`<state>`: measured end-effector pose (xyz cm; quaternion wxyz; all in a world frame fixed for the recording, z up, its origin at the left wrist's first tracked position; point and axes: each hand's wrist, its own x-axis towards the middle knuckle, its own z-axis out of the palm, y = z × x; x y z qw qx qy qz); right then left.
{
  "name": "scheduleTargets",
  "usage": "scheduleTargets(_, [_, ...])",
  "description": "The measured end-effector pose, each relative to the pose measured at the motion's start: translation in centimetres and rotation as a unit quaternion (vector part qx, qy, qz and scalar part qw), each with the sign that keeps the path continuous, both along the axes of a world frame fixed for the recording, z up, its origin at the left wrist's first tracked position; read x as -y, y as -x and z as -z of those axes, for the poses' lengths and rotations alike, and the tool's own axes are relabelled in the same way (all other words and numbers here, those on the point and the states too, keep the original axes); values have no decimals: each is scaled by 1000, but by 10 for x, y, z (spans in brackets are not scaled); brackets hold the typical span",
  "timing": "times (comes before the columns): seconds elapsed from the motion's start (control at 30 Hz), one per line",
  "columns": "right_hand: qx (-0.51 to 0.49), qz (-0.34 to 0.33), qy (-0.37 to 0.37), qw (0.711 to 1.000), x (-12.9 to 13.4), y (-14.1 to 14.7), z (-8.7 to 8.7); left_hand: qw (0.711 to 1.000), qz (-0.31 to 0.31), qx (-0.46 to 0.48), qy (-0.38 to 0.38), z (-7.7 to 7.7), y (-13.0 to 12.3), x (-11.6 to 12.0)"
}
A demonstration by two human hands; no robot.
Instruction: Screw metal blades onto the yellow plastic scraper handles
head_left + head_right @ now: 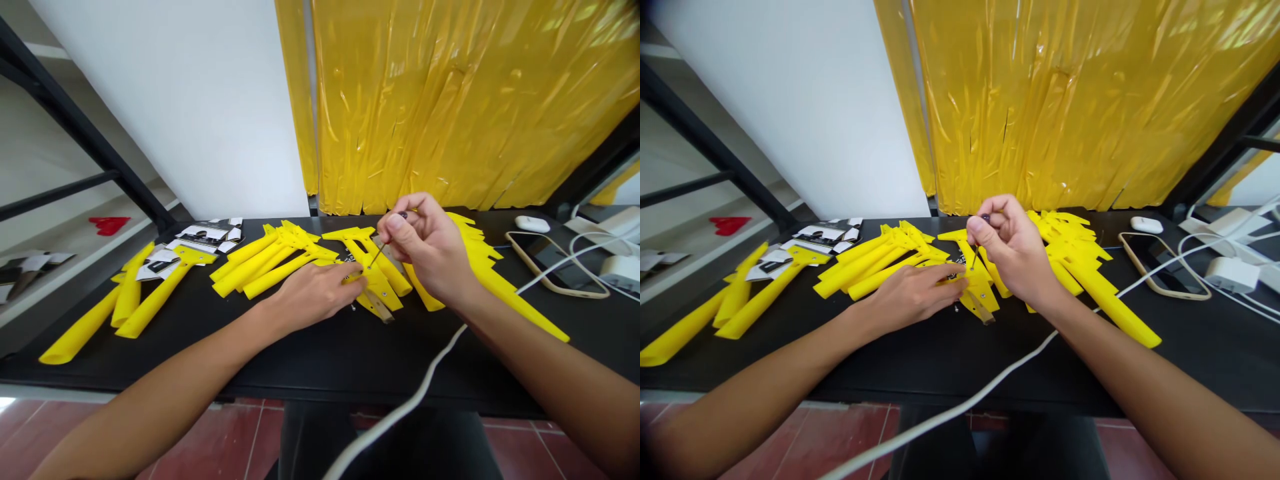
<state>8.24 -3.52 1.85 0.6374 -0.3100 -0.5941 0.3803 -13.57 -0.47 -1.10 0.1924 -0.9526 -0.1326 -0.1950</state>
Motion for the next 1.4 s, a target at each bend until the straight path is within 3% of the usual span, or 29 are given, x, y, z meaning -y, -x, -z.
scheduleTargets(0.13, [37,22,-3,999,1,0,-3,1000,-8,7,13,0,0,-2])
scheduleTargets(0.27, [55,199,-92,974,3,-8,-11,995,-14,42,85,-4,4,-12])
scheduleTargets(0.37, [169,244,-112,948,2,-18,-13,973,-68,91,201,-9,8,-22])
scheduleTargets(0.47, [361,190,-58,911,-1,-27,-8,910,-131,150,364,-11,10,-33])
scheduleTargets(0.6, [620,28,-26,784,-1,-31,2,787,-111,233,560,-4,11,-47])
scheduleTargets(0.67, [677,15,-24,736,0,-28,7,753,-103,254,599,0,11,-51])
scheduleTargets(0.73, [681,61,-27,729,0,-23,12,739,-101,252,617,2,10,-53])
scheduleTargets(0.83, [651,126,-31,748,-3,-18,17,740,-98,238,622,0,10,-52])
scheduleTargets(0.93, [660,67,-36,747,-4,-20,19,739,-103,235,622,-8,10,-47])
scheduleTargets(1.03, [692,-16,-37,721,-2,-24,19,671,-135,243,687,-16,12,-43])
scheduleTargets(1.1, [712,-25,-27,702,1,-26,18,608,-151,220,747,-19,12,-40])
scheduleTargets(1.17, [723,-24,-20,690,3,-26,17,567,-168,184,785,-19,11,-39])
scheduleTargets(1.27, [730,-30,-8,683,5,-26,14,536,-193,147,808,-16,8,-37])
scheduleTargets(1.4, [731,-49,-1,680,6,-28,11,528,-203,115,817,-14,6,-35])
